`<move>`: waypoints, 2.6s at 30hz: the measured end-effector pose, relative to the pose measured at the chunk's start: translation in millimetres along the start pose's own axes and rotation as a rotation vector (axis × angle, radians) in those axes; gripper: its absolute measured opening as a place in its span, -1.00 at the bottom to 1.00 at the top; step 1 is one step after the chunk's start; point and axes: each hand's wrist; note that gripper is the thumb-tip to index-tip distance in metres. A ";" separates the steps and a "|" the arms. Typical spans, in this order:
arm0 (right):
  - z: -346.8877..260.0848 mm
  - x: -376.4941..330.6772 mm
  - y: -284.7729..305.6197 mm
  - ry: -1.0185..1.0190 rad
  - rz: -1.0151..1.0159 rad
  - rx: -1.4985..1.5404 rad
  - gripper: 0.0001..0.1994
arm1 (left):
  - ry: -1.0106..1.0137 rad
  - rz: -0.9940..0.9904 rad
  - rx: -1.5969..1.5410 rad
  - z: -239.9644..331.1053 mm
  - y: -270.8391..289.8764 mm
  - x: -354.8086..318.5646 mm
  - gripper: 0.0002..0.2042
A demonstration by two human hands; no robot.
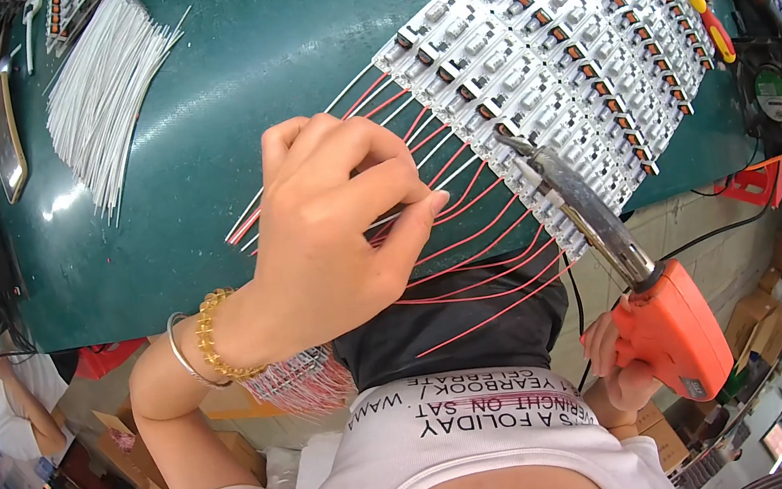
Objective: The person uses a soldering iron to attach red and white wires to a grid of electronic components on a workbench. They repeatedly pick up wires, position them on the board, and apply the soldering iron to secure the connections.
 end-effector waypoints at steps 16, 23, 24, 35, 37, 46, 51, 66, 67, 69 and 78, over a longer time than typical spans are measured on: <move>3.2 -9.4 23.1 0.218 -0.114 -0.720 -0.91 | -0.023 0.004 0.066 1.5 -2.6 4.2 -0.87; 4.9 -9.0 12.5 0.041 -0.010 -0.272 -0.70 | -0.026 0.004 0.074 1.3 -2.6 3.4 -0.87; 6.2 -7.2 10.7 0.064 -0.021 -0.232 -0.59 | -0.021 -0.005 0.085 2.0 -1.8 3.0 -0.87; 1.6 10.8 1.0 0.111 -0.051 0.126 -0.18 | -0.016 0.327 0.912 -108.5 102.2 32.0 -0.88; 2.6 11.8 3.1 0.114 -0.064 0.130 -0.20 | 0.014 0.301 0.808 -124.7 105.5 32.9 -0.89; 14.5 8.4 14.9 0.177 -0.077 0.107 -0.22 | -0.233 0.430 1.035 -105.3 111.0 22.8 -0.96; 15.3 7.6 14.5 0.157 -0.053 0.168 -0.23 | -0.007 0.501 0.372 -26.5 68.5 -0.2 -0.93; 27.8 -6.5 30.2 0.173 -0.180 -0.133 -0.41 | 0.120 0.321 0.137 31.6 -45.6 -27.5 -0.85; 20.9 -3.2 27.3 0.145 -0.197 -0.176 -0.61 | 0.110 0.331 0.144 30.2 -47.9 -28.9 -0.85; 15.5 -1.2 23.0 0.142 -0.193 -0.309 -0.65 | 0.097 0.339 0.157 29.5 -50.0 -30.7 -0.85; 40.9 -21.3 44.6 0.189 -0.063 -0.216 -0.81 | 0.087 0.331 0.183 30.7 -46.2 -29.3 -0.87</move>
Point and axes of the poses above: each hand's wrist, its own x-axis towards the middle knuckle, its own y-axis out of the back of the hand, z = x × y, and after that the axes turned 12 degrees about z, right-handed
